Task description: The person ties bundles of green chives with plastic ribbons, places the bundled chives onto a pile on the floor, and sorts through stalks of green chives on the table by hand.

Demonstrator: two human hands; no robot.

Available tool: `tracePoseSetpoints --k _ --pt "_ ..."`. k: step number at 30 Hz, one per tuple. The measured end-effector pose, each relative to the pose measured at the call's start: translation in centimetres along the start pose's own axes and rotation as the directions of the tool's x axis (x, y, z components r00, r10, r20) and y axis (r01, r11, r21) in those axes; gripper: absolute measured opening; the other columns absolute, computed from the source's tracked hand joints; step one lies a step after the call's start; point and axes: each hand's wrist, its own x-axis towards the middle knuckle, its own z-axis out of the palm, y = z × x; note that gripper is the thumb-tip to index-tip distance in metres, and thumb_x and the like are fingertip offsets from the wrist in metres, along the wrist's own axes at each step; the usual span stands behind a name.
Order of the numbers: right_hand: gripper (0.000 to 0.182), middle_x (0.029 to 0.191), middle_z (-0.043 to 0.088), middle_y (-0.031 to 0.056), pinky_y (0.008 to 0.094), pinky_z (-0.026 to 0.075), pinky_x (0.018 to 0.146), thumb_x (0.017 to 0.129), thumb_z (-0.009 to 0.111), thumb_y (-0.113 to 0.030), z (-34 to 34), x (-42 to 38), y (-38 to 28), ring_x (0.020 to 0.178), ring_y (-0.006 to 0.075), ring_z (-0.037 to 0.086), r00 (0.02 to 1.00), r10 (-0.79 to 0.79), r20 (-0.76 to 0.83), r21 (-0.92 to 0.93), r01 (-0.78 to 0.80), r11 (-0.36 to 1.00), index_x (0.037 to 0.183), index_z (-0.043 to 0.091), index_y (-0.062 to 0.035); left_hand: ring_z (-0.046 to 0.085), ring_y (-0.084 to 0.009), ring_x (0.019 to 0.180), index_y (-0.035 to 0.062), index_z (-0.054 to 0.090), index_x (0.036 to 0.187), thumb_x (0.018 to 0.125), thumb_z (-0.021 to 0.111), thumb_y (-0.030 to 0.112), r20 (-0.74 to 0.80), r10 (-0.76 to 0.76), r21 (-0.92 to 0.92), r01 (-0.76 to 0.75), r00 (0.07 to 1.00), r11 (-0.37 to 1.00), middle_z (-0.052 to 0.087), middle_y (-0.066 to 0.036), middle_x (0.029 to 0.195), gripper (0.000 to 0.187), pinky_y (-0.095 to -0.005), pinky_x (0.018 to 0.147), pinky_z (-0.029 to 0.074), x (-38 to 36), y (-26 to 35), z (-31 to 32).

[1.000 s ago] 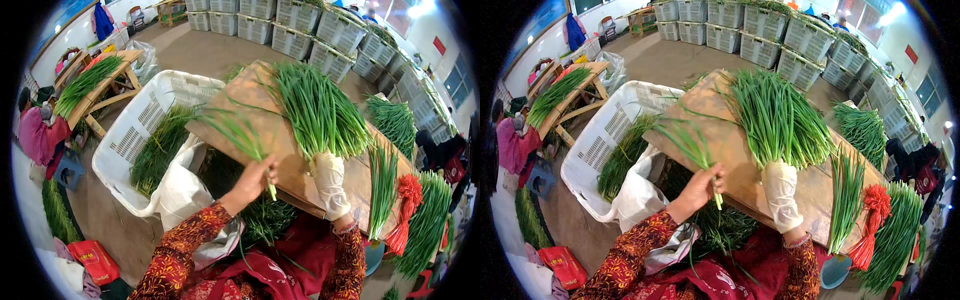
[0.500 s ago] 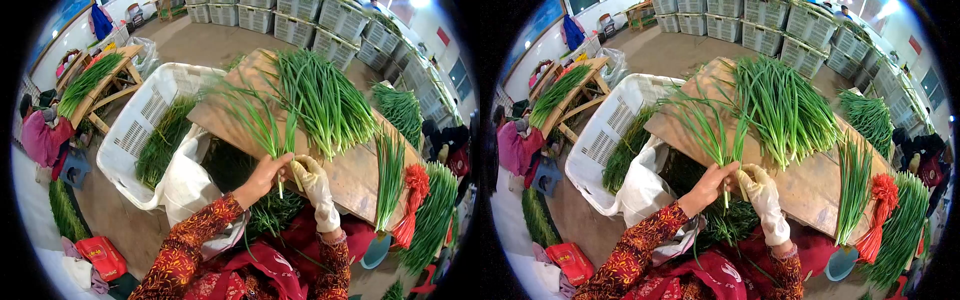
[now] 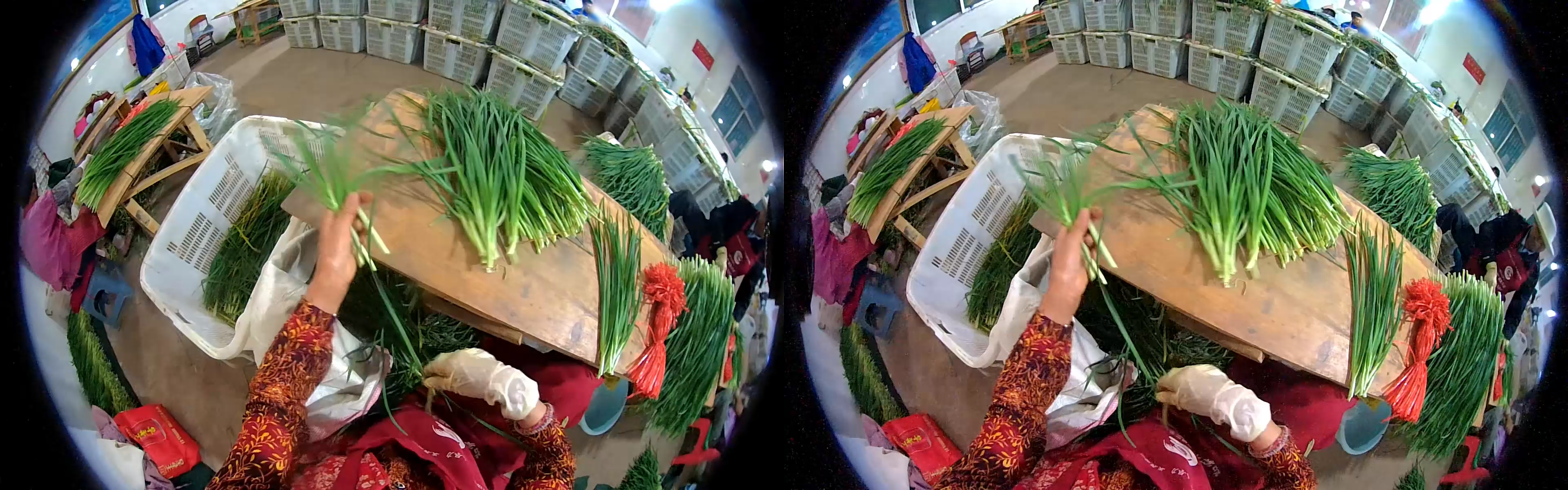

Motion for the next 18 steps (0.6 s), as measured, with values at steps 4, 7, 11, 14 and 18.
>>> tracePoseSetpoints --k 4,7,11,14,18 --pt "0.024 0.079 0.062 0.0098 0.0322 0.048 0.064 0.078 0.062 -0.029 -6.2 -0.5 1.2 0.071 0.0235 0.061 0.721 0.128 -0.680 0.095 -0.087 0.992 0.091 0.062 -0.0092 0.051 -0.0070 0.064 0.0053 0.055 0.096 0.087 0.054 0.026 -0.032 0.005 -0.008 -0.006 0.999 1.000 0.051 0.003 0.070 0.022 -0.0190 0.053 0.042 -0.9 0.2 1.1" --pt "0.025 0.073 0.062 0.0100 0.0344 0.048 0.059 0.076 0.063 -0.032 -9.7 1.6 2.3 0.065 0.0254 0.060 0.535 0.216 -0.817 0.098 -0.240 0.966 0.085 0.062 -0.0086 0.056 -0.0138 0.075 0.0027 0.048 0.106 0.089 0.050 0.022 0.267 -0.269 -0.363 0.356 0.925 0.861 0.054 0.001 0.072 0.026 -0.0284 0.062 0.048 -1.6 -2.7 1.0" --pt "0.028 0.066 0.061 0.0100 0.0367 0.047 0.053 0.073 0.065 -0.035 -9.1 4.4 5.7 0.059 0.0274 0.060 0.530 0.229 -0.816 -0.161 -0.589 0.792 0.073 0.062 -0.0073 0.052 -0.0116 0.071 0.0027 0.050 0.104 0.088 0.050 0.016 0.531 -0.312 -0.549 0.601 0.788 0.581 0.050 0.003 0.068 0.020 -0.0314 0.070 0.045 -2.4 -3.3 1.4" --pt "0.025 0.067 0.062 0.0097 0.0380 0.046 0.058 0.074 0.063 -0.035 -8.6 4.4 6.8 0.063 0.0279 0.060 0.492 0.293 -0.820 -0.050 -0.572 0.819 0.073 0.062 -0.0096 0.052 -0.0112 0.065 0.0028 0.049 0.102 0.088 0.048 0.013 0.268 -0.053 -0.672 0.226 0.962 0.705 0.051 0.002 0.070 0.018 -0.0285 0.064 0.047 -1.9 0.5 0.8" --pt "0.025 0.068 0.062 0.0096 0.0378 0.046 0.060 0.077 0.060 -0.034 -8.4 3.2 8.3 0.065 0.0285 0.060 0.424 0.371 -0.826 0.140 -0.483 0.864 0.076 0.062 -0.0098 0.043 -0.0042 0.059 0.0026 0.043 0.118 0.089 0.049 0.016 -0.031 0.328 -0.478 -0.302 0.944 0.825 0.046 0.005 0.070 0.032 -0.0216 0.059 0.043 -0.3 6.3 -0.1"
